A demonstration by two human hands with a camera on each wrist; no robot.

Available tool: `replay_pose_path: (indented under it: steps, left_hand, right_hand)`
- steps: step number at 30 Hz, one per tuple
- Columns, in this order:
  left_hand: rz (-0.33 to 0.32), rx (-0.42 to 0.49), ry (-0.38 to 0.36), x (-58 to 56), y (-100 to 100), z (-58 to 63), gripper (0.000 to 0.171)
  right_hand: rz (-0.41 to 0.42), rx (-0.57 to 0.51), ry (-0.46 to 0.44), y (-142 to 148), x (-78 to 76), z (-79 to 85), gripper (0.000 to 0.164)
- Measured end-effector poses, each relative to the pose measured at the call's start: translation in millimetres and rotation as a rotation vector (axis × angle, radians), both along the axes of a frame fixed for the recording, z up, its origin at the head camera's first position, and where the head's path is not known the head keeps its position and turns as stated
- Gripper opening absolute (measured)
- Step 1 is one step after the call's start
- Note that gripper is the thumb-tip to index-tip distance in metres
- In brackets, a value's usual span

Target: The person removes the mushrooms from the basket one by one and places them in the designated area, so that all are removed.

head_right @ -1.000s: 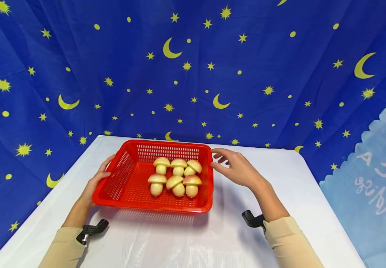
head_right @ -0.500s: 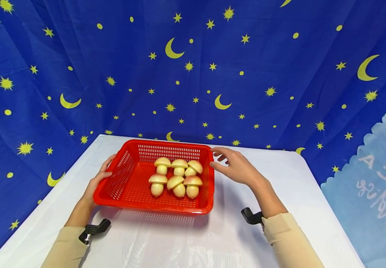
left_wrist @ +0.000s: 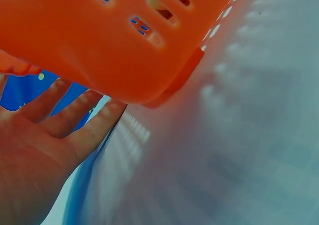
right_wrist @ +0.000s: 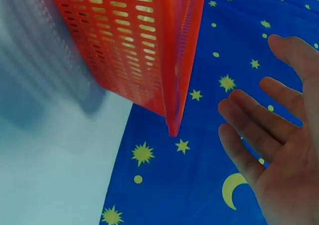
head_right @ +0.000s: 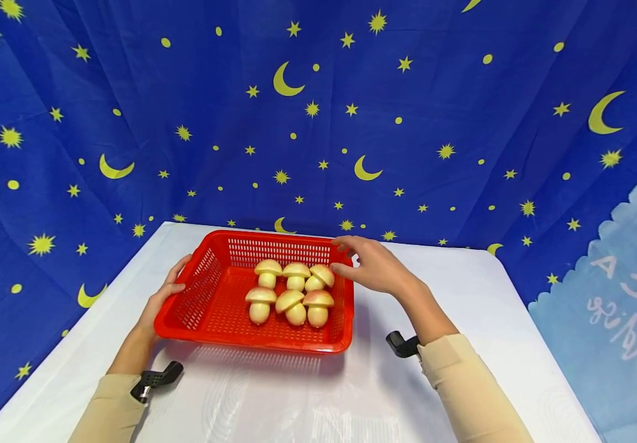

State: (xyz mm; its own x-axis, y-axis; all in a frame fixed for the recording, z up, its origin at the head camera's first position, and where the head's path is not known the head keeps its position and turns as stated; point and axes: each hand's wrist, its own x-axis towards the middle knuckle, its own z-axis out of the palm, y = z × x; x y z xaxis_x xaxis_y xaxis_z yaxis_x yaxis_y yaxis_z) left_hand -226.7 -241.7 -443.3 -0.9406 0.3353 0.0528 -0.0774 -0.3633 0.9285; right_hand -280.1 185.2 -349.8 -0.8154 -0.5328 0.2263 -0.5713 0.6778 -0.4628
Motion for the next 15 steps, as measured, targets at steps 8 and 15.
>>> replay_pose_path:
  steps: [8,15]
  left_hand:
    - [0.004,-0.045,0.016,-1.9,-3,-5.4,0.059]
    - [0.001,-0.036,0.021,-2.8,-3,-8.2,0.058]
  right_hand:
    - [0.060,0.029,0.057,-15,-4.3,4.1,0.047]
    - [0.054,0.112,0.066,-28,-9.4,9.8,0.046]
